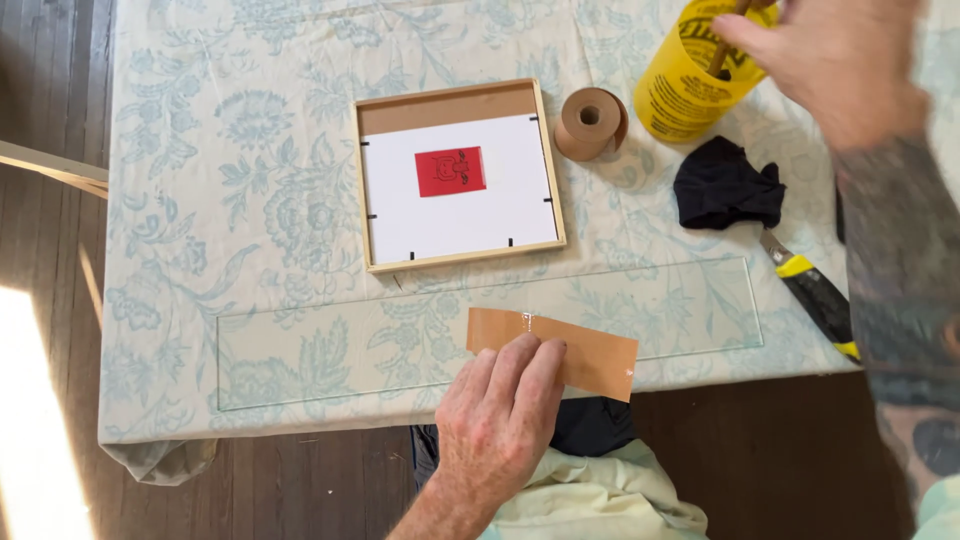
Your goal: A person is applying brown adhesive tape to the edges of a small wooden picture frame using a utility knife and a foam brush.
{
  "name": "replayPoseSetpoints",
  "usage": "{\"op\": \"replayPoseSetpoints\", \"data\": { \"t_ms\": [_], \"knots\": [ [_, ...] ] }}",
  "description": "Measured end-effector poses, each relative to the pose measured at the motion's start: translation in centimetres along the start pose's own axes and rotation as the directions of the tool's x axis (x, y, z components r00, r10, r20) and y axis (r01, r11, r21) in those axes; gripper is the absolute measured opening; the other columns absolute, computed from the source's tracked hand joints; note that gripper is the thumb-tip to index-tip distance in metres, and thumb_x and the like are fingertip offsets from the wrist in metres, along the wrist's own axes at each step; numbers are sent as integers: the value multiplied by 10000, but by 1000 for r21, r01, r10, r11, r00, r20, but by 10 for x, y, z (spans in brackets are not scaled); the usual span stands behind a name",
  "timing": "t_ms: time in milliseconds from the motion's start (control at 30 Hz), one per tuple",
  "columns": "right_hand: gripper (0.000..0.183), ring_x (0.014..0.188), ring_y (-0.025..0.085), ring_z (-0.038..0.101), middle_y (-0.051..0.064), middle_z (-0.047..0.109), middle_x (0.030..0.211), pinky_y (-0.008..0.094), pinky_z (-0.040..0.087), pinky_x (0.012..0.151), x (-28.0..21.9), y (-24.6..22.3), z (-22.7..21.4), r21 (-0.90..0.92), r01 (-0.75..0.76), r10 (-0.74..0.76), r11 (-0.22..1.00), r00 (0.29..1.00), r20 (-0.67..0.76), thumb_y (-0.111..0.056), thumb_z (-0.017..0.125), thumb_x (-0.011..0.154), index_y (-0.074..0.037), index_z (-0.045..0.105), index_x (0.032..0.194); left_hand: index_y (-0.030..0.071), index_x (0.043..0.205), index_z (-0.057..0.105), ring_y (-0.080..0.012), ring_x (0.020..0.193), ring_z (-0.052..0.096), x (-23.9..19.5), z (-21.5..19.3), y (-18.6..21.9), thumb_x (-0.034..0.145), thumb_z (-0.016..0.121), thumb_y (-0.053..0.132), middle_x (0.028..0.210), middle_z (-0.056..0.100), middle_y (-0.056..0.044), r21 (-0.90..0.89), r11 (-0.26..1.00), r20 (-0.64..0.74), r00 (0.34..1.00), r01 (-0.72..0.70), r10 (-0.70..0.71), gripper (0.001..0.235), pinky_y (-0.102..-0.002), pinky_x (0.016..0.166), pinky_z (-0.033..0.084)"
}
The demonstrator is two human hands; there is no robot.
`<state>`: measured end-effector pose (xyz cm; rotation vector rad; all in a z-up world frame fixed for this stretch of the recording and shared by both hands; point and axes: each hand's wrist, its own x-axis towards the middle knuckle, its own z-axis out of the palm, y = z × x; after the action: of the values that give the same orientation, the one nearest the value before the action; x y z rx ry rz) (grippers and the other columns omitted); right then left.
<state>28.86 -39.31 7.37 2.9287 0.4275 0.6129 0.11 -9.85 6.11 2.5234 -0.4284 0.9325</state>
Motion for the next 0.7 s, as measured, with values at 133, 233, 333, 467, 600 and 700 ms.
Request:
{"op": "replayPoseSetpoints", "data": {
  "t_ms": [133, 233, 333, 467, 600, 700],
  "knots": [
    [582, 1029, 304, 524, 172, 535, 1142, 421, 433, 925, -67, -34, -100, 549, 169, -184, 819, 983, -29, -273, 970, 909, 25, 646, 1289, 51, 1118, 636, -183, 679, 549, 10, -7, -12, 992, 552, 8, 987, 680, -78, -26, 1000, -79, 997, 7, -9, 157, -304, 616, 483],
    [528, 1185, 291, 559, 120, 556, 1252, 470, 467, 1064, -103, -94, -150, 491, 595, -585, 636, 787, -195, -377, 881, 787, -152, 661, 1211, 32, 1182, 594, -217, 702, 596, 16, -11, -21, 993, 603, 20, 1006, 702, -108, -76, 997, -92, 995, 28, -35, 190, -311, 647, 504],
    [392, 1187, 273, 547, 64, 577, 1254, 527, 488, 1106, -111, -125, -162, 432, 668, -625, 605, 735, -263, -361, 840, 871, -193, 670, 1183, 47, 1233, 564, -223, 750, 640, 18, -13, -24, 998, 692, 62, 1029, 707, -97, -121, 990, -100, 992, 70, -82, 268, -317, 696, 533],
    [266, 1136, 294, 554, 77, 611, 1234, 548, 508, 1058, -93, -144, -163, 441, 724, -645, 531, 682, -343, -284, 783, 926, -136, 695, 1128, 56, 1247, 560, -215, 762, 648, 18, -18, -27, 960, 743, 40, 1031, 698, -74, -160, 981, -106, 986, 112, -130, 341, -304, 646, 521],
    [177, 1084, 304, 559, 94, 631, 1172, 590, 503, 1049, -72, -163, -168, 507, 763, -675, 401, 621, -399, -244, 755, 924, -94, 698, 999, 76, 1269, 558, -221, 888, 681, 20, -30, -36, 865, 749, 24, 1057, 722, -17, -349, 897, -26, 954, 271, -298, 450, -333, 795, 559],
    [182, 1096, 328, 553, 98, 625, 1165, 599, 499, 1066, -60, -176, -171, 505, 772, -702, 385, 600, -383, -237, 767, 908, -70, 699, 933, 105, 1288, 522, -145, 823, 617, 25, -41, -51, 828, 761, 56, 1000, 738, 14, -539, 723, 97, 884, 433, -457, 521, -296, 748, 484]
  ]
}}
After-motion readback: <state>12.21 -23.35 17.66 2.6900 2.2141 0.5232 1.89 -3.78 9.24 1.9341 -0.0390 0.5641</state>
